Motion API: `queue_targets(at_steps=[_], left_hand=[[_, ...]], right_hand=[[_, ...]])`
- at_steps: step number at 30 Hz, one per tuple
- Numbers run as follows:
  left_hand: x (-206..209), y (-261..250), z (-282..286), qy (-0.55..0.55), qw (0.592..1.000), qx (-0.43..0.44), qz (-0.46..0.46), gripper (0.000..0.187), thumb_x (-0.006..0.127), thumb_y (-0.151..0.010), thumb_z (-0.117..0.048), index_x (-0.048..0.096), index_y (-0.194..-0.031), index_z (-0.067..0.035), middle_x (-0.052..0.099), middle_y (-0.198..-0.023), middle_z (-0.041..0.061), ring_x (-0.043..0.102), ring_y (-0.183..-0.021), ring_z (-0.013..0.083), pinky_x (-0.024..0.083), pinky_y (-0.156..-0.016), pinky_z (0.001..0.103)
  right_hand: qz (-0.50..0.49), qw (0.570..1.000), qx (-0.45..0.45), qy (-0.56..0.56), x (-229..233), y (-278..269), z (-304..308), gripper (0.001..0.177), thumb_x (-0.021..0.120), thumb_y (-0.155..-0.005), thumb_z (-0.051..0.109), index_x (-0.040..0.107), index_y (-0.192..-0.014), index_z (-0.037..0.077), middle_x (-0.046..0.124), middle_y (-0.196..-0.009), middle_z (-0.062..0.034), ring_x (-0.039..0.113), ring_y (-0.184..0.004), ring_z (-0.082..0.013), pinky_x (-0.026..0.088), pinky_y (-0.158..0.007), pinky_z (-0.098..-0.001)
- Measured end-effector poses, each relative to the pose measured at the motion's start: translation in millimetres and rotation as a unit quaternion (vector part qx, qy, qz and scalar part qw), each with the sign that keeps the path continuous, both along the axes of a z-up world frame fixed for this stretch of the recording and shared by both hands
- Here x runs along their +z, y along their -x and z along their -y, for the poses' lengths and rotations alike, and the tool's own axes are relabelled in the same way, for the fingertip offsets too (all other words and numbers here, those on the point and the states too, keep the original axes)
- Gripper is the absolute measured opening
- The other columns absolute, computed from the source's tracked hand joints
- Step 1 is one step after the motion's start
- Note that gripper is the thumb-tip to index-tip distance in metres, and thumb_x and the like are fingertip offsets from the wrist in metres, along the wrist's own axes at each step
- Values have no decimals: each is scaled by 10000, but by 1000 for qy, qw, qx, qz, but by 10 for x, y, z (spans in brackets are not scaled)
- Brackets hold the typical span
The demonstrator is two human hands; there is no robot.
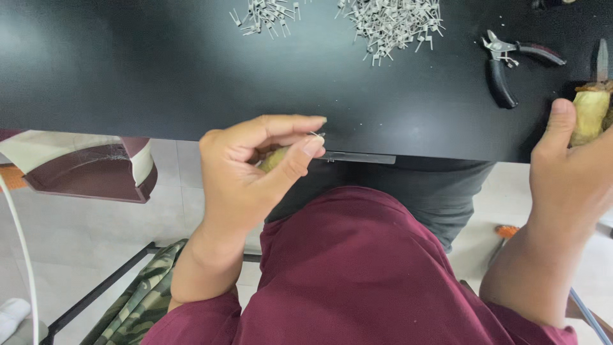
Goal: The person repeatedly picks up small electronic components from a pile on a black table, uses pliers to trim their leads, and places the trimmed pieces into a separate pile. The process is repeated continuously throughout the clip.
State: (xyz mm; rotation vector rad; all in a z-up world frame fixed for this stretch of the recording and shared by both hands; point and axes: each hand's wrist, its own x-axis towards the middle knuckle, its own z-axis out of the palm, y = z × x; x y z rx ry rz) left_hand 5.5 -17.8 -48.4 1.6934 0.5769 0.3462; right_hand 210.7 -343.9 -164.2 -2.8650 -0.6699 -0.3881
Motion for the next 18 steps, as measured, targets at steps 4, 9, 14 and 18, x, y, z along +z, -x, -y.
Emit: queue_targets(at_steps=[4,9,14,18], left_hand=[[25,-29,-23,26,1000,0,5,140,731,-951,-87,751,-1062,-4,780,-851,105,725,-667,120,587,-644,163],[125,-17,-16,24,998,-48,-23,183,761,-921,23,741,-1092,-37,783,-936,54,494,-620,-15,498,-655,146],[244,44,18,49,997,-58,-25,147,732,-931,-49,735,-1070,-2,799,-923,98,591,-683,44,516,-632,156],[262,105,9,58,996,-61,-23,157,712,-934,-88,723,-1068,-9,799,-943,119,784,-786,132,666,-739,204]], right_hand=[[4,996,7,-91,91,84,-48,379,614,-1350,202,704,-1327,-165,758,-1166,-346,734,-1036,-477,553,-783,-495],[-509,686,142,-501,589,631,-559,428,662,-973,583,638,-986,156,691,-963,-94,699,-717,-125,568,-544,-181],[-529,738,318,-275,857,952,-1189,549,752,-733,112,610,-1260,64,629,-904,11,588,-743,-102,496,-755,-245],[-510,750,342,-247,822,1009,-1352,551,544,-660,-45,600,-1201,38,676,-1026,-32,638,-845,-184,495,-793,-290]])
